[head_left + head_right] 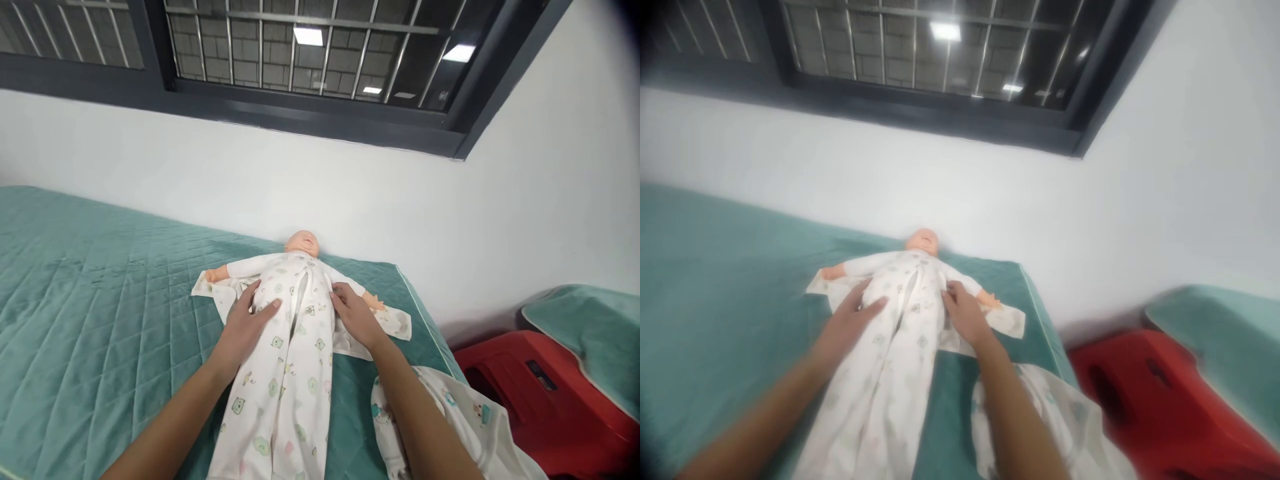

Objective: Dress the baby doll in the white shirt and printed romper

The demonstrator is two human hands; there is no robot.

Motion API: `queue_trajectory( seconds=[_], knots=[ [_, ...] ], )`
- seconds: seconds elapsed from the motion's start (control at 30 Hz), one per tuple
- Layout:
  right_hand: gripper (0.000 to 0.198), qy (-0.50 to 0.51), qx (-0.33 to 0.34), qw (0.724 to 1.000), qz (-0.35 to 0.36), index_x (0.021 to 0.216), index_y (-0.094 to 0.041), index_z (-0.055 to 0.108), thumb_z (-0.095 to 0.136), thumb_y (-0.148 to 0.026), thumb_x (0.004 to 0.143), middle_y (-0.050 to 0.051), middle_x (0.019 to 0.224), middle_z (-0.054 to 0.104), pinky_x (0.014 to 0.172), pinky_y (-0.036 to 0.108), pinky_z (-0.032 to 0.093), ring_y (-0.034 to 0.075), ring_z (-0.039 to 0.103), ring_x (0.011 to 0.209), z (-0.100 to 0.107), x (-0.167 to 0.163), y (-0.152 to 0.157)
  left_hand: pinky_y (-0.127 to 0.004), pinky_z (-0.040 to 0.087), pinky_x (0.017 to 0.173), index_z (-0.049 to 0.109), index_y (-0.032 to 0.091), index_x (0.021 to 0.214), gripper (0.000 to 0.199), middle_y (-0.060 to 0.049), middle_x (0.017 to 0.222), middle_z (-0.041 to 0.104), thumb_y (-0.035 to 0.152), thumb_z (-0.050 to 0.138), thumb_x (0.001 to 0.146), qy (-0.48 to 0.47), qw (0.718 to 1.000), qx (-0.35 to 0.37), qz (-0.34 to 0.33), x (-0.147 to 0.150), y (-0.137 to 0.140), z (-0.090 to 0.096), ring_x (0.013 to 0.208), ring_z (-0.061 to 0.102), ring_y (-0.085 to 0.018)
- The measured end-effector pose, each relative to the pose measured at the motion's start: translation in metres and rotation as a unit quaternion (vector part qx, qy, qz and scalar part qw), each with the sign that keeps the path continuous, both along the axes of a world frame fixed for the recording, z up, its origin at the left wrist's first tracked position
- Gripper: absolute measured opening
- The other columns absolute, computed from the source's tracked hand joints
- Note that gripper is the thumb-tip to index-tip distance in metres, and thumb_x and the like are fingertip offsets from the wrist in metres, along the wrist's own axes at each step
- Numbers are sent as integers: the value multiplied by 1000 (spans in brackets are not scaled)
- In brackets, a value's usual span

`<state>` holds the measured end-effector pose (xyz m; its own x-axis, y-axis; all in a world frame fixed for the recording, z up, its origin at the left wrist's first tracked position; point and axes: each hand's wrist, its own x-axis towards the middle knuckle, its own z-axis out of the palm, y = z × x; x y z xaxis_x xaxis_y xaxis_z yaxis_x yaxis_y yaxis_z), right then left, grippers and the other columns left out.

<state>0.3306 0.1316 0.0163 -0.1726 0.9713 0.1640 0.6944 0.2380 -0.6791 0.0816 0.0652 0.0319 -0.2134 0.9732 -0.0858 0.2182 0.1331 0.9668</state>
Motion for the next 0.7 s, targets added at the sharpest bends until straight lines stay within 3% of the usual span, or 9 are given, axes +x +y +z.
queue_trajectory(
  seconds=[0.13, 0.23, 0.3, 0.4, 0.5, 0.7],
  knots=[
    [38, 27, -17, 999, 9, 122, -23, 49, 41, -48, 95, 10, 115, 68, 88, 38, 47, 24, 64, 103, -2, 1, 0, -44, 42, 105, 44, 24, 140, 69, -11, 144, 50, 57, 62, 82, 83, 995, 42, 18, 0, 18, -3, 128, 51, -30],
    [41, 32, -28, 999, 11, 125, -23, 48, 41, -49, 95, 10, 116, 67, 92, 40, 46, 24, 63, 104, -5, 2, 1, -45, 38, 108, 46, 21, 136, 64, -13, 150, 41, 55, 58, 84, 191, 971, 141, 11, 4, 43, 1, 135, 44, -31],
    [42, 36, -26, 999, 15, 126, -23, 48, 42, -49, 94, 10, 116, 66, 93, 41, 46, 24, 63, 104, -6, 2, 2, -45, 34, 111, 49, 20, 133, 59, -13, 148, 44, 54, 56, 85, 239, 952, 189, -28, 9, 63, 8, 137, 40, -31],
    [43, 36, -30, 999, 20, 128, -23, 48, 43, -48, 94, 10, 116, 65, 93, 41, 47, 24, 63, 104, -6, 2, 2, -47, 35, 109, 53, 17, 129, 60, -15, 138, 55, 58, 53, 85, 260, 944, 171, -112, 16, 90, 20, 132, 46, -33],
    [43, 35, -40, 998, 27, 130, -24, 48, 42, -47, 95, 9, 117, 65, 93, 42, 46, 24, 62, 106, -3, 1, 0, -46, 36, 108, 53, 19, 130, 63, -14, 141, 54, 62, 53, 84, 255, 942, 136, -169, 19, 103, 27, 130, 49, -33],
    [40, 56, -22, 997, 58, 129, -27, 53, 46, -46, 95, 6, 115, 66, 94, 41, 47, 23, 61, 107, 2, -1, -3, -40, 34, 111, 51, 21, 134, 64, -10, 145, 51, 59, 56, 83, 201, 954, 151, -166, 13, 97, 17, 134, 45, -30]
  ],
)
